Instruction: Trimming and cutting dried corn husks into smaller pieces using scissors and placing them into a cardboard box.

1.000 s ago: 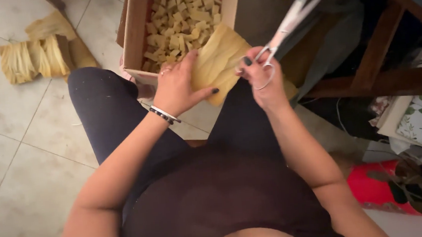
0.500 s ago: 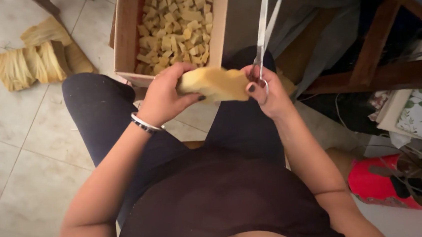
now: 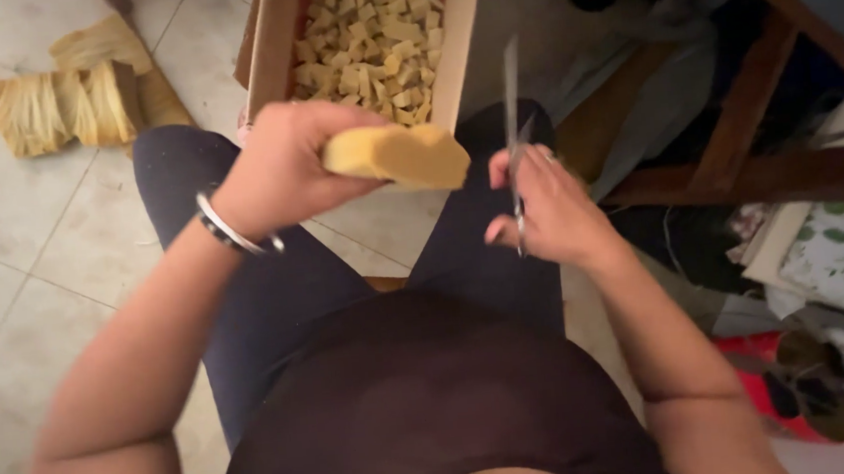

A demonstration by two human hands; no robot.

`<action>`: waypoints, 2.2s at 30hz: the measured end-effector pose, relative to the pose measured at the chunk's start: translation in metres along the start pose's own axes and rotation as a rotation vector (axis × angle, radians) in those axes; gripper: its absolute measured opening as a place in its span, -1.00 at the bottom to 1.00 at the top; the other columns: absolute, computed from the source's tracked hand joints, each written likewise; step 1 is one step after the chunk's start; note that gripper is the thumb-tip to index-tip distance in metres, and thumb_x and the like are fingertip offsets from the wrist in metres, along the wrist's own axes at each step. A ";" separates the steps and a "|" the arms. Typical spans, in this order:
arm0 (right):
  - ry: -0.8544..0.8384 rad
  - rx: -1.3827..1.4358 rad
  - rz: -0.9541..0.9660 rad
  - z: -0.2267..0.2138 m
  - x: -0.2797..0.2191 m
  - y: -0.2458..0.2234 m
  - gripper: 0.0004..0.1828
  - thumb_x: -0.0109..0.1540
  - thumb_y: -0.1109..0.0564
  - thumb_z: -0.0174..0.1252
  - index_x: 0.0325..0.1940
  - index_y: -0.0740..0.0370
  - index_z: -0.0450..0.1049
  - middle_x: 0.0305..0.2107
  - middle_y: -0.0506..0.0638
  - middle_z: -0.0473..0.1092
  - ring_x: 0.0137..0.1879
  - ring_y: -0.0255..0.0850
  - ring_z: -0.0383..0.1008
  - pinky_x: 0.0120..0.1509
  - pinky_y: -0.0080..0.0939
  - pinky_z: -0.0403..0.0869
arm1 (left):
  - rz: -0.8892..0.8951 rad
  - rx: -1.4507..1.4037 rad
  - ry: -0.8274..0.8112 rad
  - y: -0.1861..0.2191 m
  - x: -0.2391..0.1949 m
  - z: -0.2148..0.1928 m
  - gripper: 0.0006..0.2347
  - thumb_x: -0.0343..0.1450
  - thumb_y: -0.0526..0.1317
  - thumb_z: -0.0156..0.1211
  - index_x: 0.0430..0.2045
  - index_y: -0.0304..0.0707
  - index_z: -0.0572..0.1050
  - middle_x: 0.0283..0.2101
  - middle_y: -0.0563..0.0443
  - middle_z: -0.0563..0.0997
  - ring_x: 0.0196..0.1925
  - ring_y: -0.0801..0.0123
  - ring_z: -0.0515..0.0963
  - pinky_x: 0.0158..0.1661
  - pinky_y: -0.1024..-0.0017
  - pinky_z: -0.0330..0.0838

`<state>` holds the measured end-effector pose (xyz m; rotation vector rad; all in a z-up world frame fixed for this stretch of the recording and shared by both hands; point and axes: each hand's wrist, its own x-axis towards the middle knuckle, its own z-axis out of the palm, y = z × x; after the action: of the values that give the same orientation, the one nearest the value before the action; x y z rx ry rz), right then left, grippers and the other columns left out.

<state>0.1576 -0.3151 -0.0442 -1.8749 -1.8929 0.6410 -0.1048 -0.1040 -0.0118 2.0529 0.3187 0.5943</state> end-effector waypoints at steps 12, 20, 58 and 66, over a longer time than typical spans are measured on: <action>-0.007 -0.654 -0.162 -0.007 0.010 -0.023 -0.14 -0.05 -0.73 0.25 -0.28 0.08 0.41 -0.41 -0.07 0.36 -0.27 -0.03 0.40 -0.13 -0.03 0.39 | -0.111 0.208 -0.169 -0.005 0.007 0.002 -0.77 0.19 -0.10 0.37 -0.35 -0.04 0.53 -0.43 0.12 0.65 -0.40 0.19 0.64 -0.39 0.21 0.45; -0.012 -0.687 -0.253 0.001 0.009 -0.025 -0.22 0.09 -0.68 0.14 -0.33 0.09 0.36 -0.47 -0.06 0.32 -0.35 -0.03 0.33 -0.23 -0.05 0.34 | -0.183 0.181 -0.261 -0.002 0.013 0.007 -0.70 0.18 0.06 0.47 -0.50 -0.07 0.55 -0.54 0.10 0.63 -0.49 0.24 0.59 -0.42 0.28 0.38; 0.082 -0.213 -0.274 0.020 0.002 -0.015 -0.50 0.24 -0.35 0.25 -0.50 0.01 0.35 -0.62 -0.14 0.38 -0.46 -0.17 0.45 -0.35 -0.26 0.46 | -0.604 -0.309 -0.297 0.001 0.024 0.015 -0.82 0.09 -0.13 0.51 -0.58 -0.11 0.66 -0.60 0.05 0.65 -0.54 0.31 0.67 -0.43 0.44 0.56; -0.146 -0.248 -0.120 0.010 0.028 -0.027 -0.39 0.16 -0.52 0.22 -0.45 0.04 0.36 -0.52 -0.06 0.32 -0.20 -0.08 0.46 -0.19 -0.12 0.49 | -0.692 -0.344 -0.418 -0.008 0.027 0.037 -0.77 0.09 -0.11 0.51 -0.57 -0.24 0.67 -0.57 -0.13 0.66 -0.51 0.16 0.70 -0.46 0.29 0.57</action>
<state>0.1288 -0.2874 -0.0375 -1.8854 -2.2497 0.5373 -0.0628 -0.1145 -0.0273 1.5431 0.5916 -0.1937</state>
